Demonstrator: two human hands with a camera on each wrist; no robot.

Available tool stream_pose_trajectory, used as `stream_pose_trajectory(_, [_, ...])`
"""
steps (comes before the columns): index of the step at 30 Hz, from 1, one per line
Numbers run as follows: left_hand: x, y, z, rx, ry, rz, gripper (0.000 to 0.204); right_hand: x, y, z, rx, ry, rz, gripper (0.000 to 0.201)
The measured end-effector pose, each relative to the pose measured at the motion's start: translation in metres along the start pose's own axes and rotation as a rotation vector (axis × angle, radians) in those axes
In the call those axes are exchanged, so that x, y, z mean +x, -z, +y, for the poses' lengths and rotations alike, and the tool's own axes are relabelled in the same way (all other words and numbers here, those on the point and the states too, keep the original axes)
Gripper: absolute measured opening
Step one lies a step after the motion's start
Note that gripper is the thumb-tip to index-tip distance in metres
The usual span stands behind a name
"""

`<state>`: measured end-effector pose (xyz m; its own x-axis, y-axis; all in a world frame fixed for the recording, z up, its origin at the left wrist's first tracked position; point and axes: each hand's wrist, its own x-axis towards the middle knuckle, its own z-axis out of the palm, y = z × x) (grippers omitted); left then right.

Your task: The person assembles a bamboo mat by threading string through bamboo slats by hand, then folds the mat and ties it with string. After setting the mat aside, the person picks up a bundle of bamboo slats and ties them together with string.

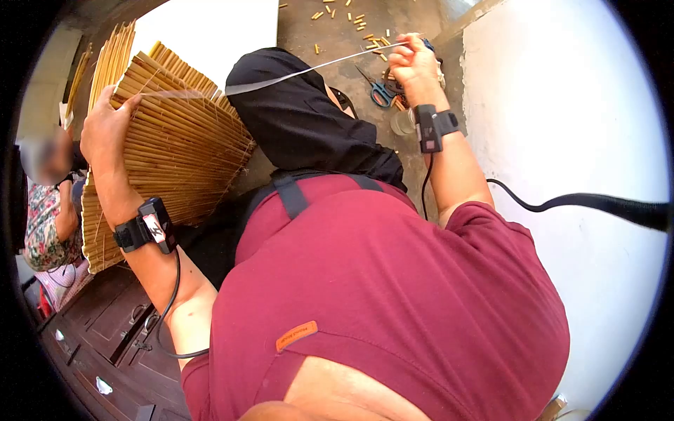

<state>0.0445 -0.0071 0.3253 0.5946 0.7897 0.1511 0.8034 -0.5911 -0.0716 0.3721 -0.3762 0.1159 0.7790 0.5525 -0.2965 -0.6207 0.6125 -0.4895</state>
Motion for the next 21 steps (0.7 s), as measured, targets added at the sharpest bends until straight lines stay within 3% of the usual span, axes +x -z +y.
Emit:
stream_pose_trajectory(1, [0.001,-0.002,0.0,0.002,-0.002,-0.003,0.058,0.001,0.013,-0.01,0.085,-0.062,-0.097,0.018])
stream_pose_trajectory(3, [0.002,-0.005,-0.002,0.052,0.0,0.051,0.058,-0.006,0.03,-0.016,0.075,0.079,0.22,0.02])
stream_pose_trajectory(5, [0.003,0.0,0.0,0.054,0.009,0.013,0.057,-0.009,0.052,-0.013,0.032,0.009,0.306,0.017])
stream_pose_trajectory(7, [0.004,-0.001,0.001,0.057,0.021,-0.029,0.056,-0.015,0.067,0.001,0.155,-0.147,0.238,0.015])
stream_pose_trajectory(8, [0.005,-0.004,-0.001,0.058,0.023,-0.012,0.055,-0.017,0.067,0.008,0.188,-0.172,0.339,0.014])
stream_pose_trajectory(11, [0.007,-0.007,-0.004,0.057,0.016,0.016,0.054,-0.018,0.075,0.023,0.244,-0.11,0.518,0.011])
stream_pose_trajectory(15, [0.008,-0.008,-0.006,0.031,-0.007,0.013,0.053,-0.013,0.09,0.02,0.16,-0.068,0.556,0.013])
stream_pose_trajectory(17, [0.007,-0.008,-0.007,0.057,-0.037,0.025,0.053,-0.006,0.106,0.016,0.165,-0.098,0.476,0.018])
stream_pose_trajectory(19, [0.011,-0.009,-0.009,0.089,-0.026,0.01,0.054,0.004,0.12,0.014,0.131,-0.056,0.555,0.022])
stream_pose_trajectory(21, [0.009,-0.004,-0.008,0.067,-0.013,-0.035,0.054,0.023,0.151,0.015,0.258,0.04,0.519,0.023])
